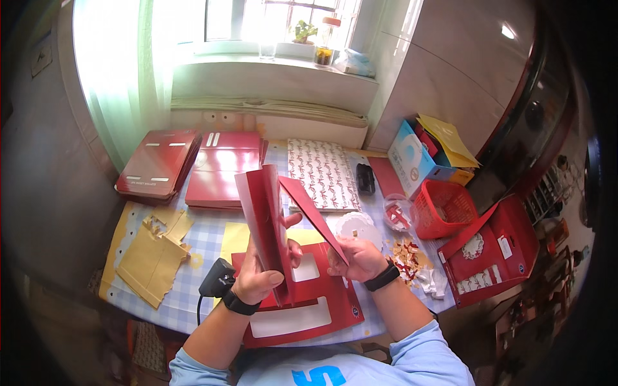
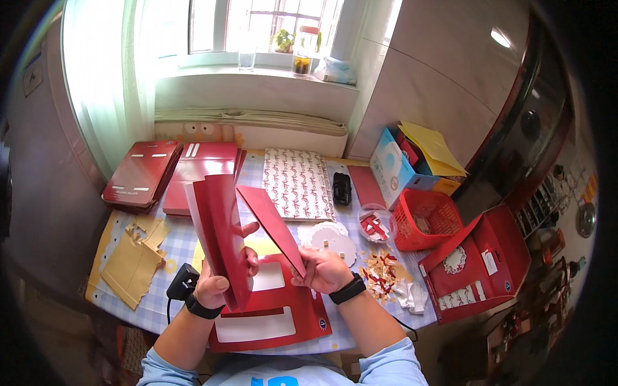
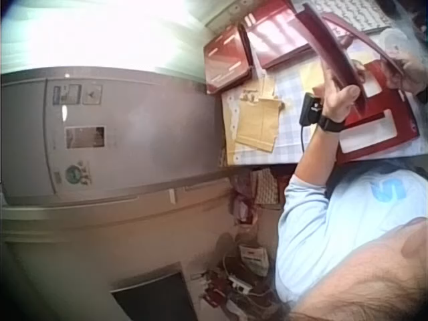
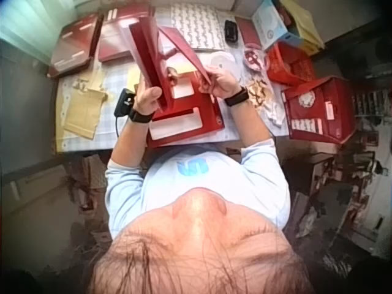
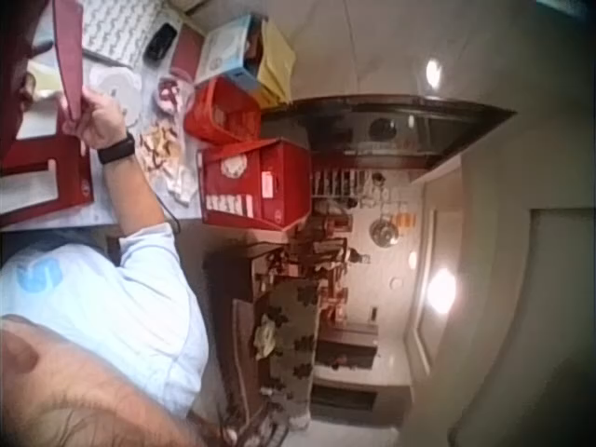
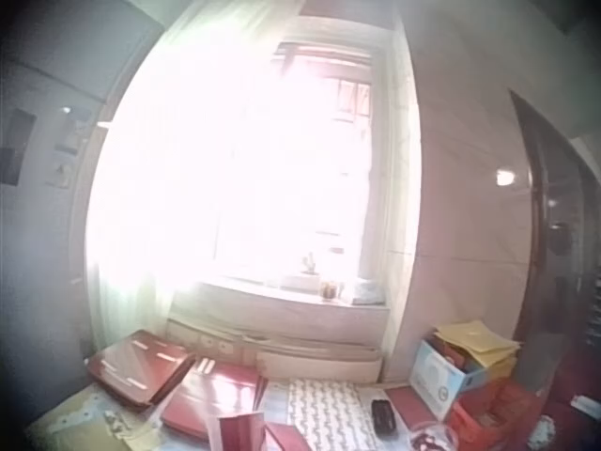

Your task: Assembling decorative red folders with white paper inserts and lace-patterned cutouts.

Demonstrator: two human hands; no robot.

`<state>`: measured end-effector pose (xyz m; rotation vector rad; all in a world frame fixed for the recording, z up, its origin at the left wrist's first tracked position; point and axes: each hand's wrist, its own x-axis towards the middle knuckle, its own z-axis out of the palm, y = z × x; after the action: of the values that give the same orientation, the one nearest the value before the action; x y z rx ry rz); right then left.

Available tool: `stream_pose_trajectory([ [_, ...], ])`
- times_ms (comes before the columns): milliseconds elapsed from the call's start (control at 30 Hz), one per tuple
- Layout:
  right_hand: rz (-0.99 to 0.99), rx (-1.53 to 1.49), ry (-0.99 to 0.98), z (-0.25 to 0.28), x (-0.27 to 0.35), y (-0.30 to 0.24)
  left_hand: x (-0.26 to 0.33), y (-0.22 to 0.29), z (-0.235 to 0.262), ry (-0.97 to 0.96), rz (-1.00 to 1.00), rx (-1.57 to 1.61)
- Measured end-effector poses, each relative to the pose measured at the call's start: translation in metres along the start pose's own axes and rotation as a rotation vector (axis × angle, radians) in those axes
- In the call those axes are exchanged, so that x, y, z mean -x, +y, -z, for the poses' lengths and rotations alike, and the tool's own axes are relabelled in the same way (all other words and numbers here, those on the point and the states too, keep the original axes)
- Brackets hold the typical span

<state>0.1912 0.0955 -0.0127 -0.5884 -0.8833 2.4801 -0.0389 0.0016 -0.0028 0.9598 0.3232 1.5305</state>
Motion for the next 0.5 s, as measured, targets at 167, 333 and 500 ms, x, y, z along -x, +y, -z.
stream_pose_trajectory([
  [167, -0.002, -0.038, 0.058, -0.007, 0.001, 0.000, -0.002, 0.002, -0.006, 0.052, -0.002, -0.040],
  [333, 0.126, -0.138, -0.106, -0.006, 0.005, -0.004, -0.010, 0.003, -0.014, 0.275, -0.008, -0.186],
  [500, 0.475, 0.236, 0.123, -0.035, 0.020, -0.004, -0.010, -0.007, -0.005, 0.340, 0.006, -0.288],
])
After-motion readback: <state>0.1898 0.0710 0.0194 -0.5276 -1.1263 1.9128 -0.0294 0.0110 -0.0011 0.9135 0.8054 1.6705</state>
